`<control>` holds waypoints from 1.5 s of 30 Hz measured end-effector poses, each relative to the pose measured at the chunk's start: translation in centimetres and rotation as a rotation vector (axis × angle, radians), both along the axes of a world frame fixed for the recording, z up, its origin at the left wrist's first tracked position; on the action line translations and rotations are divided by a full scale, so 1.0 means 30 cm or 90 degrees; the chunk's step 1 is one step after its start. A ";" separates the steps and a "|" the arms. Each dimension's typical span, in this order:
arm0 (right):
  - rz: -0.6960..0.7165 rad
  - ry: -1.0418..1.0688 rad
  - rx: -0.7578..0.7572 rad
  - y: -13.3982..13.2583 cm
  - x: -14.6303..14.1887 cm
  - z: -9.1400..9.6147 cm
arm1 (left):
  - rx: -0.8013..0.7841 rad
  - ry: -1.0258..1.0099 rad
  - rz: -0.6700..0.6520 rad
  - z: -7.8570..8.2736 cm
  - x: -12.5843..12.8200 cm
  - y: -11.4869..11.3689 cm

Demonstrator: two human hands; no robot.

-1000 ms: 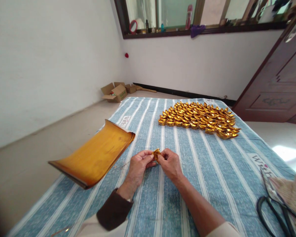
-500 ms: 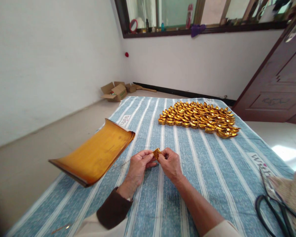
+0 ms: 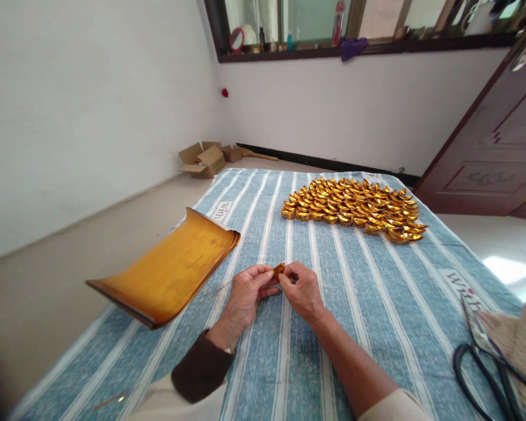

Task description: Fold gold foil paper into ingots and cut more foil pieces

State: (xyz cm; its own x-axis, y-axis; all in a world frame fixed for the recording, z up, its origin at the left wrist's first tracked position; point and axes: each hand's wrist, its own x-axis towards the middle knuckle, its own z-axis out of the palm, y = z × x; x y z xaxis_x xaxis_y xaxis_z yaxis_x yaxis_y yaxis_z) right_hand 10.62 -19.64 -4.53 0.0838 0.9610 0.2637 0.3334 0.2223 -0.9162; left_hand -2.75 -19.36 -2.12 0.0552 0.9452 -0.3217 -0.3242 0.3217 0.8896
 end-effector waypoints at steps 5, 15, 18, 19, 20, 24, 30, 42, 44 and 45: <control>0.093 0.013 0.009 0.002 0.025 0.012 | -0.003 -0.007 0.003 0.006 -0.008 0.001; 0.085 0.118 -0.069 -0.001 0.022 0.000 | 0.006 -0.012 -0.002 0.012 -0.009 0.000; 0.101 0.148 -0.098 -0.002 0.037 0.004 | 0.002 -0.020 0.007 0.010 -0.008 0.000; 0.107 0.147 -0.105 -0.002 0.043 0.006 | 0.003 -0.022 0.009 0.009 -0.008 0.000; 0.113 0.143 -0.112 -0.001 0.049 0.008 | 0.004 -0.023 0.011 0.008 -0.008 0.000; 0.132 0.116 -0.140 0.000 0.059 0.015 | 0.016 -0.012 0.008 0.008 -0.008 -0.004; 0.130 0.171 -0.155 -0.006 0.048 0.022 | 0.048 0.025 0.001 0.014 -0.004 -0.007; 0.066 0.088 -0.058 -0.006 0.046 0.010 | 0.053 0.018 -0.019 0.022 -0.020 0.002; 0.061 0.046 -0.030 -0.004 0.051 0.010 | 0.033 -0.010 -0.037 0.019 -0.023 0.004; 0.062 0.026 -0.011 -0.004 0.054 0.011 | 0.023 -0.023 -0.045 0.017 -0.025 0.004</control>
